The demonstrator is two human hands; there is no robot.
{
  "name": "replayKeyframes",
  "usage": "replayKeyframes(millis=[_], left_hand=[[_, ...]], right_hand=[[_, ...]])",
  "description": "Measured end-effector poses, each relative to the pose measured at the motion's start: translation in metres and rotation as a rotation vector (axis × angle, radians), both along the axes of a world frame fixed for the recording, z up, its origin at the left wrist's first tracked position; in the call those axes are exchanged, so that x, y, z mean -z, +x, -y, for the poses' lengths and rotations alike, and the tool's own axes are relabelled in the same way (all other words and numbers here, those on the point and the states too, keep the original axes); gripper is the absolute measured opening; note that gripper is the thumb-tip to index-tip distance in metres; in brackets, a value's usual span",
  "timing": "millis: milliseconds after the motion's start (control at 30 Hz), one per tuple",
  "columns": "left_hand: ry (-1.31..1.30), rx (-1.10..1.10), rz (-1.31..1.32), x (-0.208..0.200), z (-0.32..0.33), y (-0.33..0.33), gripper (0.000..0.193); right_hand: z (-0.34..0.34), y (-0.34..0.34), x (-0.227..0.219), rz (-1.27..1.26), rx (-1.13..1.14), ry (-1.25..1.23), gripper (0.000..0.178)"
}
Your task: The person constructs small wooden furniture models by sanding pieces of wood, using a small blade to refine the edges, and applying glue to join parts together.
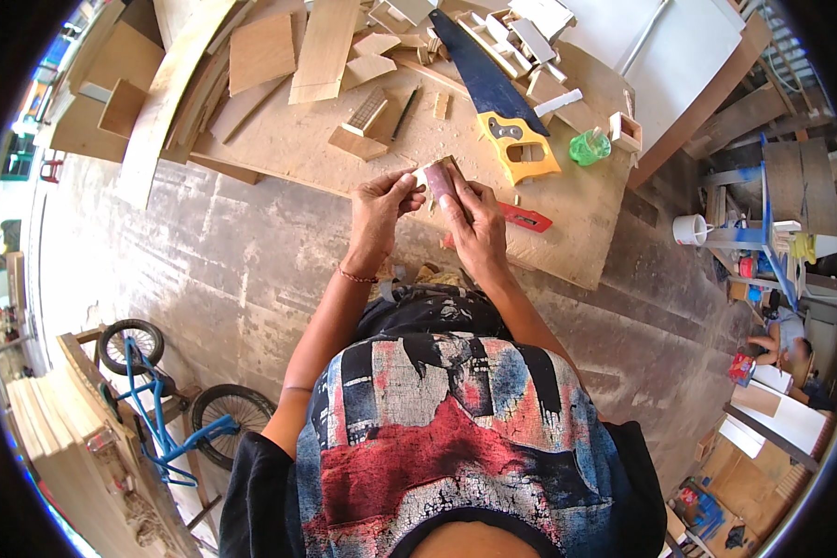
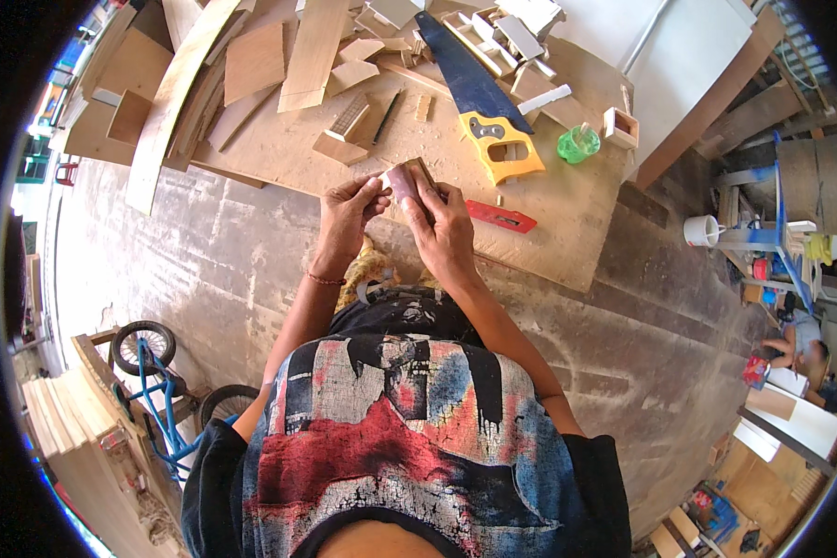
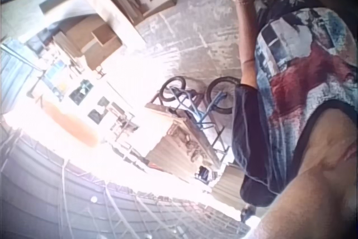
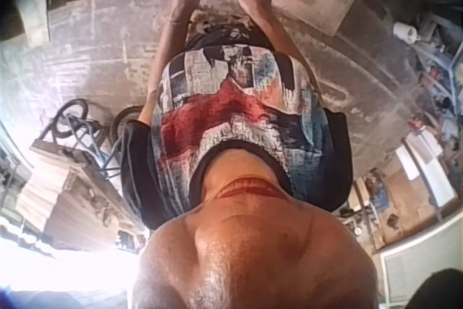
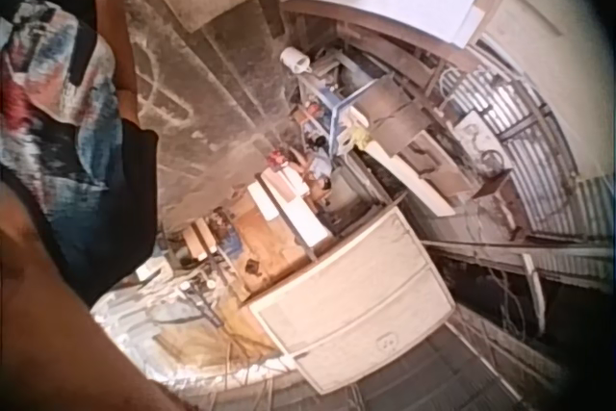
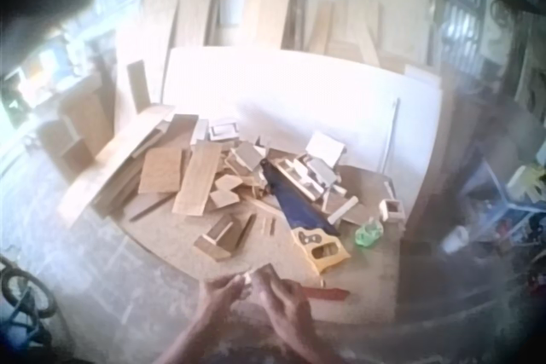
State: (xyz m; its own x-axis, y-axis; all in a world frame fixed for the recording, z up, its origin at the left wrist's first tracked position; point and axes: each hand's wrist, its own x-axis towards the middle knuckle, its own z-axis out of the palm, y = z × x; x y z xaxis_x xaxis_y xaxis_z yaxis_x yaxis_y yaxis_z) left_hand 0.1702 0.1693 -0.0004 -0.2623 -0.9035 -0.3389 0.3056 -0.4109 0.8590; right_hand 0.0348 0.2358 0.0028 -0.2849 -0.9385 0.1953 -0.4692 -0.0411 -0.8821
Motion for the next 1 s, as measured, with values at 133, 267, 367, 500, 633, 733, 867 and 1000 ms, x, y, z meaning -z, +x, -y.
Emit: replayKeyframes(millis=[133,267,367,500,633,733,867,1000], left_hand=[[0.037,0.066,-0.015,-0.010,-0.001,-0.001,0.020],[0.044,0.037,-0.002,-0.008,-0.003,-0.004,0.021],[-0.010,0.054,0.065,-0.002,-0.003,-0.004,0.021],[-0.047,0.069,0.097,-0.002,-0.005,-0.004,0.023],[-0.046,0.041,0.127,0.002,-0.006,-0.004,0.023],[-0.065,0.040,0.123,0.004,-0.003,-0.003,0.023],[-0.018,0.093,0.112,0.003,-0.005,-0.004,0.019],[0.243,0.101,-0.144,-0.005,-0.006,-0.003,0.016]], right_hand=[[0.005,-0.008,0.003,-0.079,0.059,0.019,0.041],[0.003,-0.013,0.002,-0.361,0.109,-0.081,0.043],[-0.003,-0.006,-0.001,-0.486,0.074,-0.134,0.043],[0.007,-0.008,0.008,-0.583,0.107,-0.080,0.040],[0.010,-0.018,0.009,-0.462,0.139,-0.024,0.038],[0.003,-0.008,0.005,-0.390,0.052,-0.110,0.040],[0.012,-0.004,0.012,-0.487,0.124,-0.054,0.040],[0.016,-0.018,0.011,-0.278,0.122,-0.043,0.039]])
